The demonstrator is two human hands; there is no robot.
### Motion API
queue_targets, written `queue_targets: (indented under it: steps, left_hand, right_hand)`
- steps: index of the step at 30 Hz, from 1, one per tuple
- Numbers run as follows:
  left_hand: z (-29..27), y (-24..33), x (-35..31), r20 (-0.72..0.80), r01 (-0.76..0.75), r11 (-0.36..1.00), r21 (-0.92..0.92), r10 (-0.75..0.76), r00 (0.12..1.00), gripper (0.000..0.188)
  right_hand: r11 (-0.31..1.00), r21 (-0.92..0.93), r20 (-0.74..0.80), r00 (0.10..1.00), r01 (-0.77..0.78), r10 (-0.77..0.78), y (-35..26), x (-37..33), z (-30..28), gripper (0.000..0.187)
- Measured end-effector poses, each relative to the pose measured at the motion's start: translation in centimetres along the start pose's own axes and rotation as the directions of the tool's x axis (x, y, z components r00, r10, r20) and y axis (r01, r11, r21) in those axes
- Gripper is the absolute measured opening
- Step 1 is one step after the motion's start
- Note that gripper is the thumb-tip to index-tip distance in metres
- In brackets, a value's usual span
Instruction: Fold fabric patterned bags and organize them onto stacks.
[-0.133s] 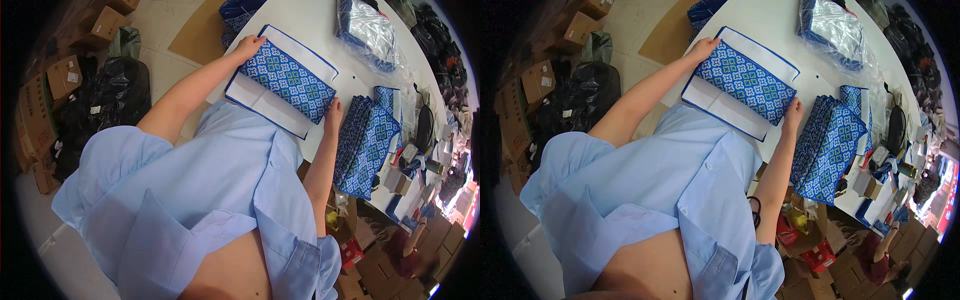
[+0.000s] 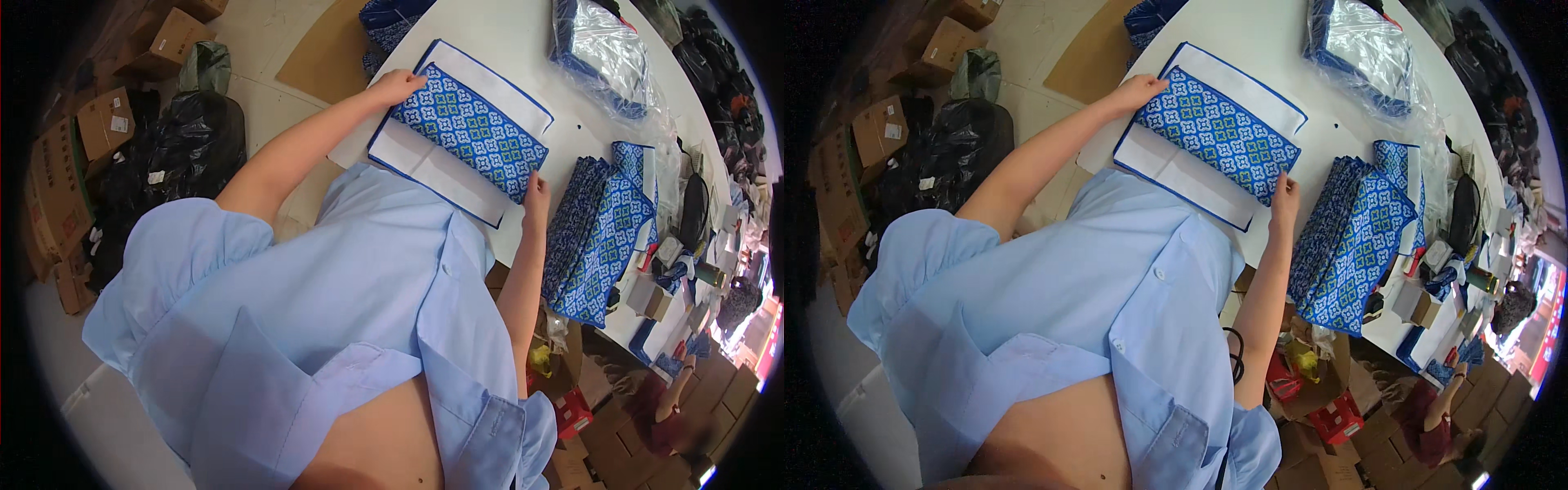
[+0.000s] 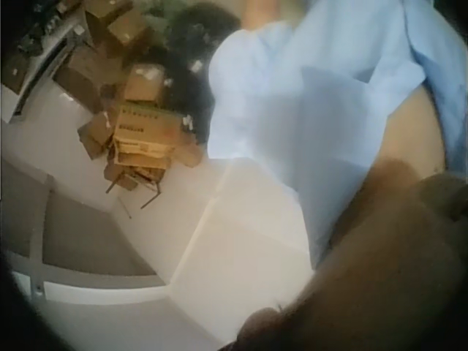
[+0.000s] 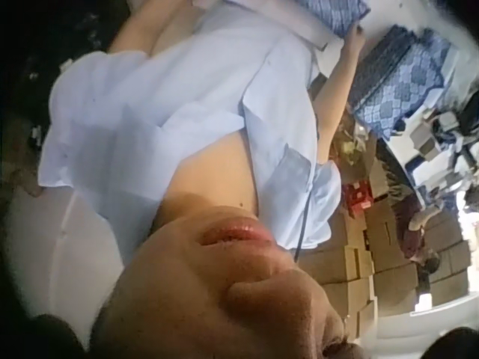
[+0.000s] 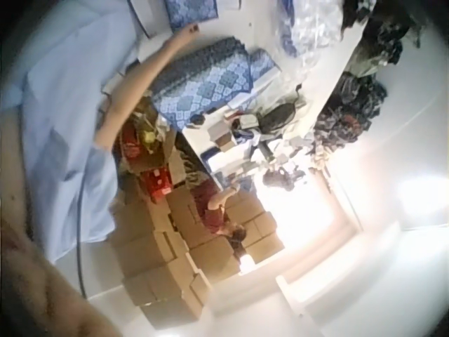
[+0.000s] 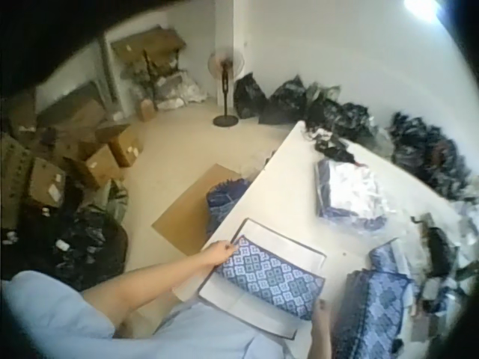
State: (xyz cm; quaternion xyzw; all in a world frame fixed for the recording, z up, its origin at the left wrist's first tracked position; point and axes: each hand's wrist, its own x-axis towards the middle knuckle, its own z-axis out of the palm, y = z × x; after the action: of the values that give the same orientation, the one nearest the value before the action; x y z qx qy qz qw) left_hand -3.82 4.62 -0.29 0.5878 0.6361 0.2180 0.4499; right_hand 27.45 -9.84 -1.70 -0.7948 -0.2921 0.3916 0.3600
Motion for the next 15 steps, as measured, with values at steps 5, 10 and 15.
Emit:
queue_targets:
  steps: [5,10,15]
  left_hand:
    - [0.3,1.0,-3.2,0.035,-0.192,0.937,0.293,0.190,0.981,0.032]
    - [1.6,3.0,-5.4,-0.237,-0.131,0.882,0.453,0.260,0.936,0.019]
    - [3.5,0.5,-5.2,-0.107,-0.187,0.640,0.746,0.391,0.914,0.025]
  right_hand:
    - [0.926,-0.295,-0.231,0.923,0.236,-0.309,0.4,-1.8,1.5,0.027]
    - [0.877,-0.428,-0.376,0.839,0.219,-0.393,-3.9,-5.0,3.2,0.023]
    - [0.589,-0.783,-0.275,0.739,0.198,-0.615,-1.4,-3.8,3.8,0.025]
